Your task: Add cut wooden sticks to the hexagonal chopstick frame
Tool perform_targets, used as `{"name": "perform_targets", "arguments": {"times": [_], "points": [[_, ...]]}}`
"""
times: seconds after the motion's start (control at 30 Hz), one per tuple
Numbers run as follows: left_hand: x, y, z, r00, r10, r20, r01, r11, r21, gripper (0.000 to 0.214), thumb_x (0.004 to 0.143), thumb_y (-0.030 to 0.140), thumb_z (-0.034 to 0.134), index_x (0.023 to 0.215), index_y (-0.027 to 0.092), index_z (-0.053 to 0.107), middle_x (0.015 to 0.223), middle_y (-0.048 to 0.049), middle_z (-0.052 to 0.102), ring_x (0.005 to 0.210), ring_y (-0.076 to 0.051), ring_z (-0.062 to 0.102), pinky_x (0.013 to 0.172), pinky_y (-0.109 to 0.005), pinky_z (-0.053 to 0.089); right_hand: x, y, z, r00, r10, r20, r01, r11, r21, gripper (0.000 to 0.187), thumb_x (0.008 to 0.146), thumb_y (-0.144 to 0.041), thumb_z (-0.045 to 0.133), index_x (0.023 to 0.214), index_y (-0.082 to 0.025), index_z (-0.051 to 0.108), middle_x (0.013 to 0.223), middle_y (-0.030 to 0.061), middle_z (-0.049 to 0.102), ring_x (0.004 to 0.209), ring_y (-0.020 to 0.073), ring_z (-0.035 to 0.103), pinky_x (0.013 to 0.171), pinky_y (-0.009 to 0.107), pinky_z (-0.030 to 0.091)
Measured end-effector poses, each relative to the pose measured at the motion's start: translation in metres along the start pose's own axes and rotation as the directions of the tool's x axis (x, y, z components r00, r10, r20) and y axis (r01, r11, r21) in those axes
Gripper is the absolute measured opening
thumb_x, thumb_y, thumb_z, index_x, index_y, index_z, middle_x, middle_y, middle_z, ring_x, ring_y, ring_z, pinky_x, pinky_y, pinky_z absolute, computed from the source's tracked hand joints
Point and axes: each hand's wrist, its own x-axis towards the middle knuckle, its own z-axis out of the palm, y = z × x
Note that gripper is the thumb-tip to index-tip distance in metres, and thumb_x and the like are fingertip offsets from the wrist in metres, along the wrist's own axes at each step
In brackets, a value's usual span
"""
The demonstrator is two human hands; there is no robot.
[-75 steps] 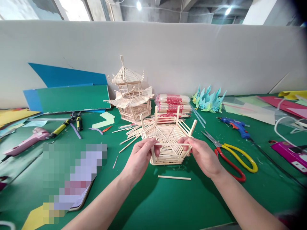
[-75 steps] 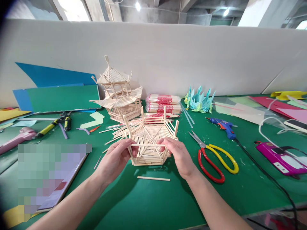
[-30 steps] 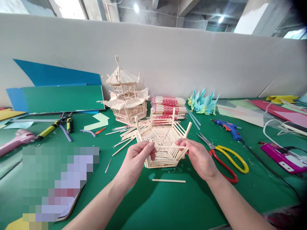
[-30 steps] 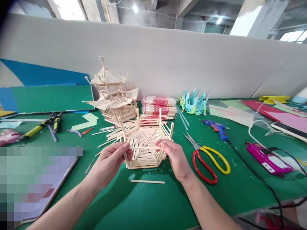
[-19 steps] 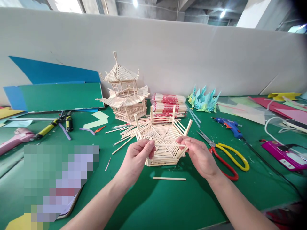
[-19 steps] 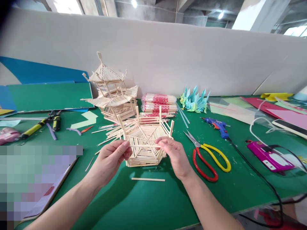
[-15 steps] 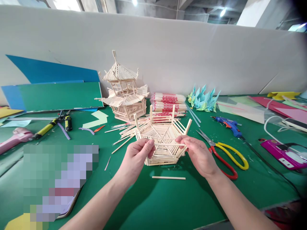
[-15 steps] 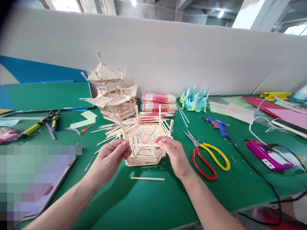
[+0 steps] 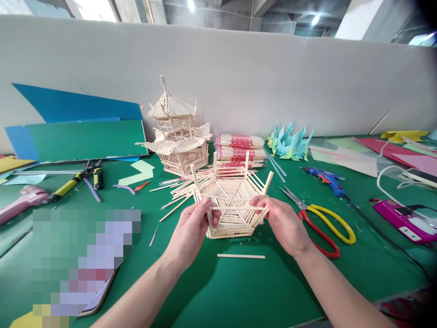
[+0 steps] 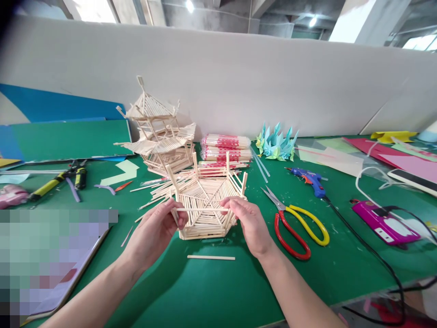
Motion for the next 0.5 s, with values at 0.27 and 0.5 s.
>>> {"name": "perform_targets", "arguments": {"times": [0.27,0.5], "points": [[0.0005,-0.0019,-0.0016,1.000,0.002,0.009,-0.002,1.000,-0.020,0.022,0.078,0.033,0.060,0.068,0.014,0.064,0.058,0.0004,0.058,0.054,-0.009,0.047,0.055,-0.021,0.037,0.0005,0.0008,-0.0013,1.000,-0.007,-0.011,0.007,0.999,-0.035,0.022,0.080,-0.035,0.052,0.072,-0.021,0.067,0.089,0.0033,0.063,0.087,0.0189,0.055,0.077,0.030,0.042],[0.0016,-0.0034,-0.0013,1.000,0.024,0.014,-0.024,1.000,0.007,0.019,0.074,0.029,0.064,0.063,0.014,0.063,0.057,0.0010,0.057,0.053,-0.008,0.046,0.054,-0.020,0.036,0.0004,0.0010,-0.0009,1.000,-0.012,-0.019,0.011,0.997,-0.070,0.022,0.080,-0.035,0.051,0.072,-0.020,0.066,0.087,0.0029,0.064,0.084,0.0185,0.056,0.073,0.030,0.043]]}}
